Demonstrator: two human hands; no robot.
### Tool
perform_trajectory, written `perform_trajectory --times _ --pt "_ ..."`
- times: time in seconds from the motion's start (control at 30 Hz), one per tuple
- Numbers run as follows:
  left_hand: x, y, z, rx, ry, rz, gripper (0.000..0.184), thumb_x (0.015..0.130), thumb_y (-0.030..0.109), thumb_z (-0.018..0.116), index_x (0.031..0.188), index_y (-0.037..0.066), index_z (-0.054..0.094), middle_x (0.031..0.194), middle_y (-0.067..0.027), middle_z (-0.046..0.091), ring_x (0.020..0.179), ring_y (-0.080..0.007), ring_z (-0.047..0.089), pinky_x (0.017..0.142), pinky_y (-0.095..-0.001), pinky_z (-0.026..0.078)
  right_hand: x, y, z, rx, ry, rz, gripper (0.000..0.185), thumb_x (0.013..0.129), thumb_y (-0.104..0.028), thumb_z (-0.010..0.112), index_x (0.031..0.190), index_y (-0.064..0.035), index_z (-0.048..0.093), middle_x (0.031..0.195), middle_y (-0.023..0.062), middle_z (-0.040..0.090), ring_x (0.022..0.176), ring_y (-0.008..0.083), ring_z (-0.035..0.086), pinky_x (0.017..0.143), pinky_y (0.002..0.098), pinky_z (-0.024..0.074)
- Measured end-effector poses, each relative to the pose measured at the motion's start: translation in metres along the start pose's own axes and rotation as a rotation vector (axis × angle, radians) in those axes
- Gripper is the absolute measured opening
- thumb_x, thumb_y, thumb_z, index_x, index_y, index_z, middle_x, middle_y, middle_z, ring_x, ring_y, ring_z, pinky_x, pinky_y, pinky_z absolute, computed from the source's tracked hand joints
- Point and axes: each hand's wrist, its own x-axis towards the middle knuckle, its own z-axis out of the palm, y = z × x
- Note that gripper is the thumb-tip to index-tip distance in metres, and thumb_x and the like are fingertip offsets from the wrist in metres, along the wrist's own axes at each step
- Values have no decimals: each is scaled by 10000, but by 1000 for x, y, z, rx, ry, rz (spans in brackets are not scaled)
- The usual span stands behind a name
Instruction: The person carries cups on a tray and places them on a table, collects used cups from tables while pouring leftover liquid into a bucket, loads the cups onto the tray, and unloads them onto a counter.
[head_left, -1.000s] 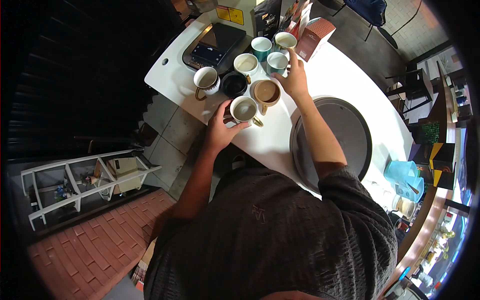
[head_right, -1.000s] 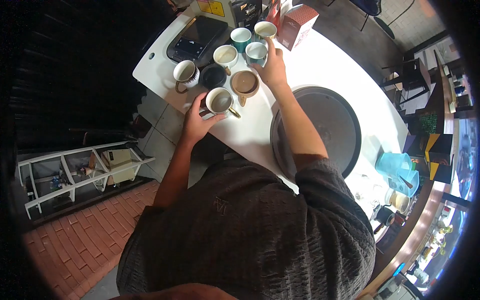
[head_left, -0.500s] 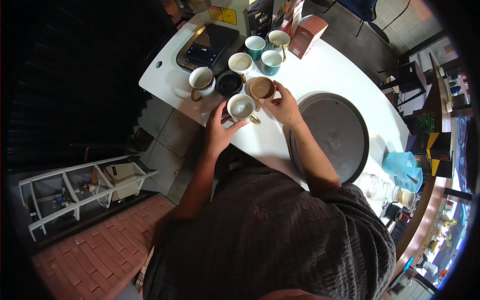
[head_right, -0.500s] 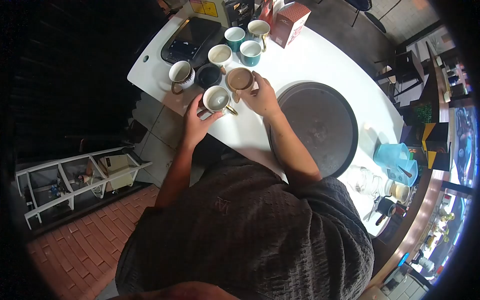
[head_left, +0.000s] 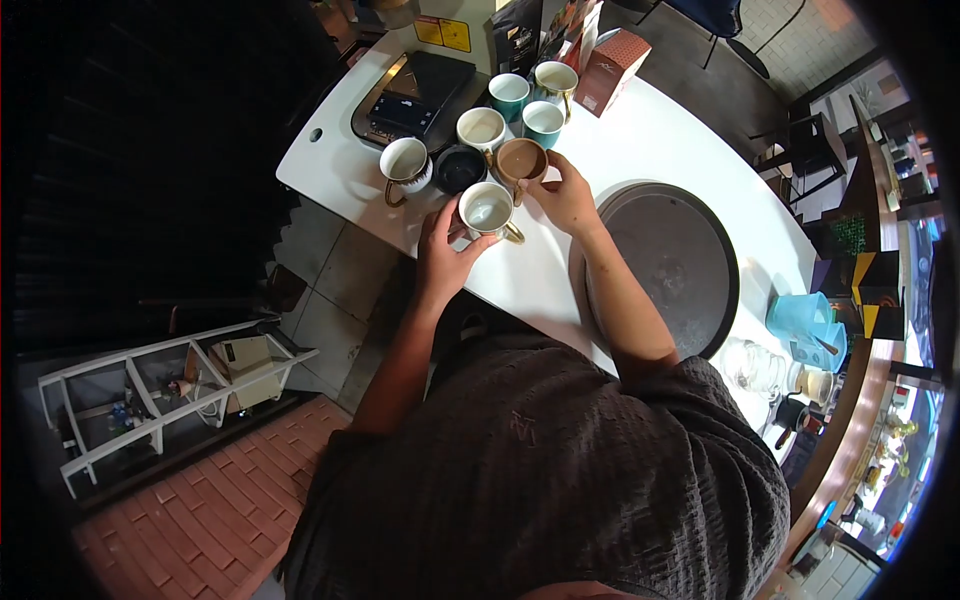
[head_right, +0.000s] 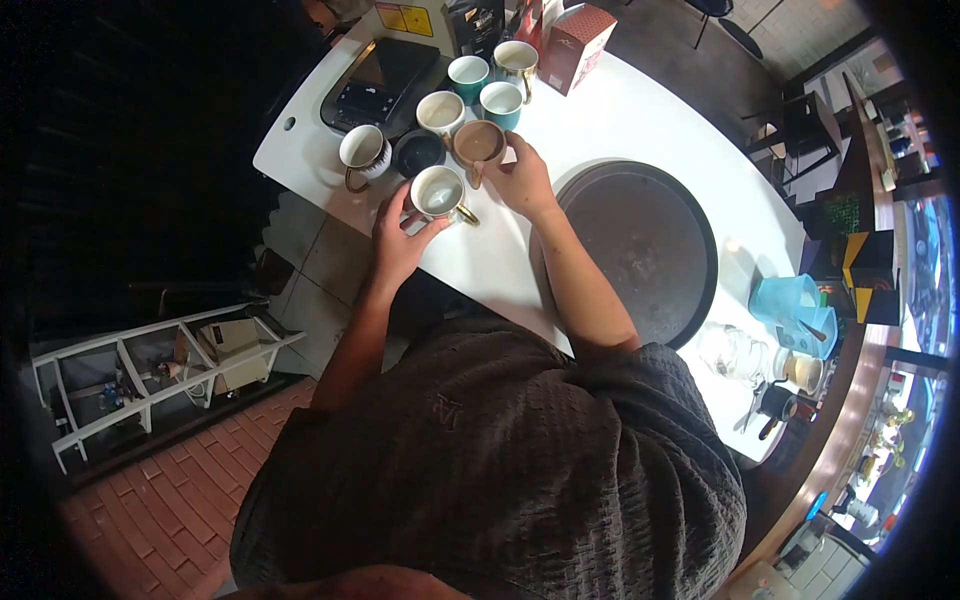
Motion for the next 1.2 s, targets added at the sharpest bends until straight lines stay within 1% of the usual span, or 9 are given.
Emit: perform_trajectory --times 0.37,0.53,0.63,0.73,0.83,0.93,0.97,1.07,1.2 --pt "6 5 2 59 30 -74 683 717 146 836 1291 13 492 1102 -116 575 924 -184 610 752 -302 542 -4 -1 0 -118 66 2 643 823 -226 743 1323 57 455 1258 183 576 923 256 694 755 310 554" --pt "5 7 2 96 10 -20 752 728 108 800 1357 27 397 1134 -121 516 929 -198 553 731 -315 497 -28 -11 -40 -253 228 3 609 788 -299 764 1235 53 547 1184 228 595 855 264 687 743 344 552" --pt "1 48 -3 250 35 155 717 751 71 714 1379 39 369 1160 -125 450 972 -211 448 777 -341 416 -54 2 -88 -290 424 9 432 784 -239 758 1111 15 637 1039 176 667 802 256 682 715 355 541" --pt "8 63 17 114 104 246 353 846 126 703 1156 14 575 904 -80 599 781 -167 534 687 -304 442 -91 22 -144 -389 631 24 377 792 -234 747 1070 2 655 1021 166 671 787 259 679 710 350 538" --pt "10 71 52 59 -55 164 159 908 148 651 938 -8 649 723 -64 626 645 -148 559 612 -297 451 -136 48 -194 -700 854 101 382 803 -278 721 1082 -26 657 1047 172 655 927 327 633 821 411 500" --pt "3 59 97 26 -327 0 298 961 245 569 871 -20 671 709 -83 635 640 -188 599 612 -323 471 -179 70 -221 -899 951 239 489 791 -328 722 1172 -44 608 1140 198 603 1039 372 572 888 458 456" --pt "4 35 109 140 -457 -66 370 950 319 581 1043 -34 644 859 -96 672 785 -142 611 708 -298 484 -192 74 -227 -980 959 332 569 782 -360 724 1236 -55 569 1187 215 569 1085 394 538 913 480 433" --pt "-10 65 135 446 -492 -84 519 901 441 604 1097 -39 607 936 -142 648 789 -266 614 736 -372 485 -217 81 -234 -918 861 582 716 762 -401 734 1340 -70 471 1225 245 518 1118 417 500 922 505 413" --pt "-18 45 158 496 -491 -166 599 872 442 627 1196 -55 545 1041 -174 634 911 -303 627 821 -398 484 -233 99 -243 -671 781 508 737 771 -377 735 1333 5 452 1124 286 541 1029 420 544 895 479 439"
